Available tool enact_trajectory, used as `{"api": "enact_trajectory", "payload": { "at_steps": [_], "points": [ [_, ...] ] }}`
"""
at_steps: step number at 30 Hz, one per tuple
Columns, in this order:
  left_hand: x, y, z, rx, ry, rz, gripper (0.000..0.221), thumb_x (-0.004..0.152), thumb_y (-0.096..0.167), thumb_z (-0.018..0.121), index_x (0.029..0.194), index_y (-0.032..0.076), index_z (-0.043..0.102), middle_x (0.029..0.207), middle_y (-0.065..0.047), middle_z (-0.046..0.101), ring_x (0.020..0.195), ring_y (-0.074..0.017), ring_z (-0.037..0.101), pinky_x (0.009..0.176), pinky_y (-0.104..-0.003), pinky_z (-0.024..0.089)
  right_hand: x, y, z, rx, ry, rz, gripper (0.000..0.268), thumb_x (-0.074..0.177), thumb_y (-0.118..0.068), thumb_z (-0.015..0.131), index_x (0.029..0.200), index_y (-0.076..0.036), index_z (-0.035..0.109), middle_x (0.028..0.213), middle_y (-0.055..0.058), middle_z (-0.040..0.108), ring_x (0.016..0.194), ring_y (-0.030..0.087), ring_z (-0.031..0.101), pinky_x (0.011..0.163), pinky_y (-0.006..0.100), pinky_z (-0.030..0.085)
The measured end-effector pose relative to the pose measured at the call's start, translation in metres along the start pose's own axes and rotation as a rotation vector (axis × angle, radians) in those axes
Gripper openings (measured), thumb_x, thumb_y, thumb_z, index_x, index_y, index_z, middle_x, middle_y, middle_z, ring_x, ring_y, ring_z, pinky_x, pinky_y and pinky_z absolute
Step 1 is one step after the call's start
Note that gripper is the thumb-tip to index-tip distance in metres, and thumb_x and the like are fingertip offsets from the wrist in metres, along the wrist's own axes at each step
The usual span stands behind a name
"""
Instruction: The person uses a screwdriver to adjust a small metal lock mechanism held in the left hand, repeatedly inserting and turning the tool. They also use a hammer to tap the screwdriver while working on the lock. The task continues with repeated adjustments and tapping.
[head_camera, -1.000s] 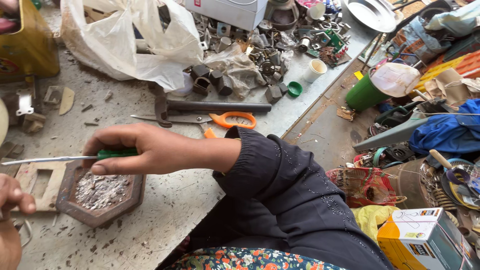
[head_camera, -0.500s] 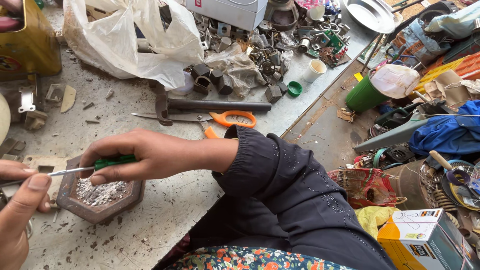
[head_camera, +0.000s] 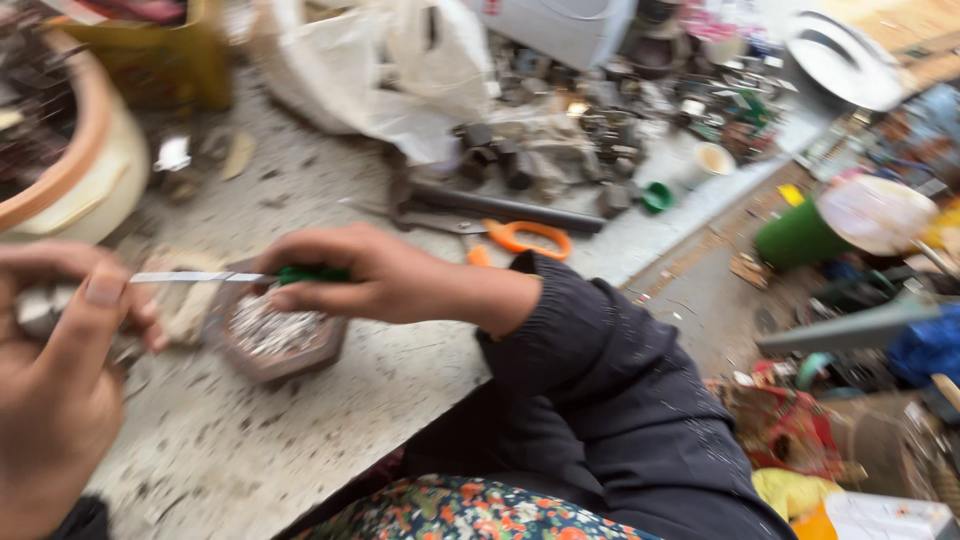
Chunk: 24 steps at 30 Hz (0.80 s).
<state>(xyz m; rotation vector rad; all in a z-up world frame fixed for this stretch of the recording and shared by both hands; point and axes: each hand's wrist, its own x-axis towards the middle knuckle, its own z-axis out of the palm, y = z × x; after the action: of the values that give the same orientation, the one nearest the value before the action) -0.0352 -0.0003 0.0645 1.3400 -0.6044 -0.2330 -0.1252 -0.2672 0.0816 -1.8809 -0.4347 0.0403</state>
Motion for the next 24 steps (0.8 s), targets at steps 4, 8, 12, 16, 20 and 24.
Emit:
{"api": "enact_trajectory", "payload": {
  "at_steps": [4, 8, 12, 16, 20, 24],
  "points": [
    [0.001, 0.009, 0.008, -0.496, 0.094, -0.038, 0.013, 0.116, 0.019, 0.060, 0.116, 0.006, 0.056, 0.097, -0.007, 0.061, 0.080, -0.0159, 0.060, 0.068, -0.034, 0.053, -0.002, -0.004, 0.003, -0.045, -0.008, 0.022, 0.032, 0.105, -0.022, 0.067, 0.131, -0.004, 0.062, 0.098, 0.002, 0.069, 0.081, 0.006, 0.063, 0.072, 0.025, 0.056],
    [-0.011, -0.002, 0.001, -0.508, 0.105, -0.111, 0.040, 0.110, 0.041, 0.056, 0.129, 0.005, 0.059, 0.101, -0.008, 0.064, 0.080, -0.0145, 0.064, 0.060, -0.030, 0.053, -0.001, -0.012, 0.013, -0.022, -0.021, 0.091, 0.030, 0.104, -0.016, 0.066, 0.130, -0.001, 0.064, 0.091, 0.002, 0.068, 0.078, 0.006, 0.063, 0.068, 0.025, 0.056],
    [-0.013, 0.002, -0.006, -0.412, 0.010, -0.084, 0.046, 0.109, 0.046, 0.051, 0.131, 0.006, 0.053, 0.110, -0.015, 0.071, 0.076, -0.0139, 0.072, 0.050, -0.023, 0.052, -0.003, -0.022, 0.018, -0.140, -0.073, 0.099, 0.029, 0.102, -0.017, 0.065, 0.126, -0.001, 0.067, 0.078, 0.001, 0.069, 0.068, 0.006, 0.065, 0.062, 0.024, 0.056],
    [-0.015, 0.015, -0.006, -0.358, -0.062, -0.089, 0.046, 0.110, 0.047, 0.046, 0.131, 0.007, 0.053, 0.116, -0.016, 0.072, 0.073, -0.0109, 0.072, 0.044, -0.018, 0.046, 0.002, -0.026, 0.022, -0.206, -0.079, 0.147, 0.029, 0.099, -0.018, 0.067, 0.122, -0.002, 0.069, 0.068, 0.002, 0.067, 0.060, 0.007, 0.064, 0.056, 0.024, 0.052],
    [-0.012, 0.014, -0.006, -0.274, -0.082, -0.057, 0.044, 0.113, 0.045, 0.046, 0.131, 0.006, 0.054, 0.118, -0.018, 0.073, 0.069, -0.0096, 0.070, 0.042, -0.016, 0.040, 0.003, -0.028, 0.022, -0.236, -0.087, 0.082, 0.029, 0.099, -0.018, 0.067, 0.122, -0.001, 0.069, 0.073, 0.002, 0.068, 0.060, 0.008, 0.066, 0.055, 0.025, 0.052],
    [-0.015, 0.009, -0.007, -0.228, -0.114, -0.045, 0.040, 0.114, 0.042, 0.048, 0.131, 0.007, 0.056, 0.117, -0.016, 0.074, 0.075, -0.0080, 0.069, 0.052, -0.018, 0.047, 0.005, -0.031, 0.022, -0.286, -0.090, 0.081, 0.029, 0.097, -0.019, 0.069, 0.121, -0.002, 0.070, 0.072, 0.003, 0.069, 0.059, 0.010, 0.068, 0.055, 0.026, 0.052]
  ]
}}
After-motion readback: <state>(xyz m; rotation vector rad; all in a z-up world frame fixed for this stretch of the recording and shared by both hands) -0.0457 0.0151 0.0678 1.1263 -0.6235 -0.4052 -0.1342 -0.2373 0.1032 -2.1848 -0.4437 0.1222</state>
